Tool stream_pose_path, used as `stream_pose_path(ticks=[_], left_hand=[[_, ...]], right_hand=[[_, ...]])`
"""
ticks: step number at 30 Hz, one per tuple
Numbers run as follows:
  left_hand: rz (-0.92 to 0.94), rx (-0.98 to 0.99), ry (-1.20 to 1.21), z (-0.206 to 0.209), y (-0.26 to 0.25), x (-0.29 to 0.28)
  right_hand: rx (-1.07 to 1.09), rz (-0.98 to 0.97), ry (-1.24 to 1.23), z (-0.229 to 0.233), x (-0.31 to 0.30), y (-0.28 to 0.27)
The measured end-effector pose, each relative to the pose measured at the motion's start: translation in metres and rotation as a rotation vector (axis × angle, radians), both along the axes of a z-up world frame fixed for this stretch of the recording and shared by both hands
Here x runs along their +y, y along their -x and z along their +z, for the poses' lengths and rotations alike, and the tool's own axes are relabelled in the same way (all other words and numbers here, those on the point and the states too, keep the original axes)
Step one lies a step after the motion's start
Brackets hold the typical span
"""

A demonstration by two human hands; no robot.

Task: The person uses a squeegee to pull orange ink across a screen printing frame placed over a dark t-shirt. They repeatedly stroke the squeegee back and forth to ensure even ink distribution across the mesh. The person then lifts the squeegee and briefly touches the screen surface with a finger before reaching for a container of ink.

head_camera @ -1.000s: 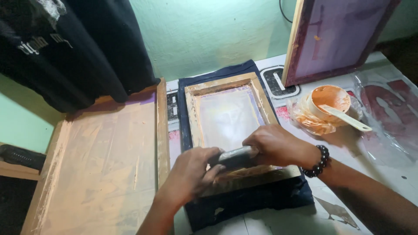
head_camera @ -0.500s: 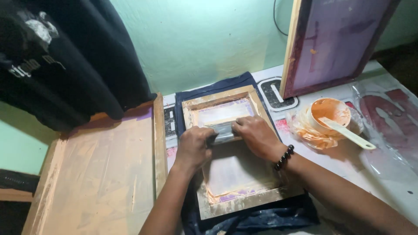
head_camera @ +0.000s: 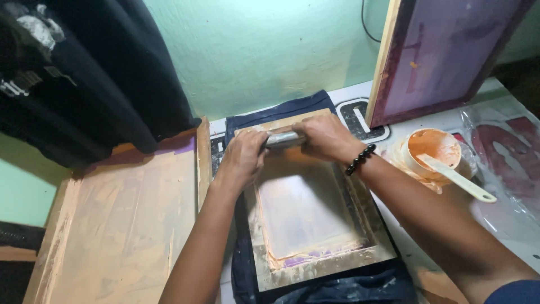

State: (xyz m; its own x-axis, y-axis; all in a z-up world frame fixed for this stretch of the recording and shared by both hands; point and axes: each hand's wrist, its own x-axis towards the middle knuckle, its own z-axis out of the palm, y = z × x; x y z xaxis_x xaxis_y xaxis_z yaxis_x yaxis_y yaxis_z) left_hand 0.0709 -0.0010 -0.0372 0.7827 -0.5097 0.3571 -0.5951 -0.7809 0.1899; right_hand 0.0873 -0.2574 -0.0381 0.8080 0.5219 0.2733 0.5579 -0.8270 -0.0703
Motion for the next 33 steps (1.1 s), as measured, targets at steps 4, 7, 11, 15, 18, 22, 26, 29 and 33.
stream_pose_path(ticks=[4, 7, 11, 15, 18, 22, 26, 29, 33], left_hand=[[-0.005, 0.065, 0.039, 0.003, 0.016, -0.002], [-0.074, 0.04, 0.019, 0.002, 0.026, 0.002], [-0.064, 0.134, -0.013, 0.002, 0.072, -0.004], [-0.034, 0.239, 0.024, 0.013, 0.145, -0.016], [-0.11, 0.368, 0.008, 0.024, 0.191, -0.02], [-0.18, 0.391, -0.011, 0.034, 0.181, -0.017], [-0.011, 0.154, 0.005, 0.064, 0.138, -0.022], [-0.021, -0.135, 0.051, 0.031, 0.097, -0.019], [-0.042, 0.025, -0.047, -0.022, 0.089, -0.013]], right_hand=[[0.032, -0.009, -0.009, 0.011, 0.008, 0.017], [0.055, -0.066, 0.073, 0.005, 0.005, 0.024], [0.171, 0.026, -0.005, -0.007, -0.011, 0.056], [0.191, 0.109, 0.102, 0.01, -0.009, 0.125], [0.402, 0.108, 0.178, 0.011, -0.02, 0.168], [0.476, 0.123, 0.087, 0.036, -0.026, 0.174], [0.177, -0.041, -0.044, 0.043, -0.013, 0.131], [-0.083, -0.031, -0.082, 0.002, -0.011, 0.086], [-0.134, 0.035, 0.021, -0.048, -0.01, 0.091]])
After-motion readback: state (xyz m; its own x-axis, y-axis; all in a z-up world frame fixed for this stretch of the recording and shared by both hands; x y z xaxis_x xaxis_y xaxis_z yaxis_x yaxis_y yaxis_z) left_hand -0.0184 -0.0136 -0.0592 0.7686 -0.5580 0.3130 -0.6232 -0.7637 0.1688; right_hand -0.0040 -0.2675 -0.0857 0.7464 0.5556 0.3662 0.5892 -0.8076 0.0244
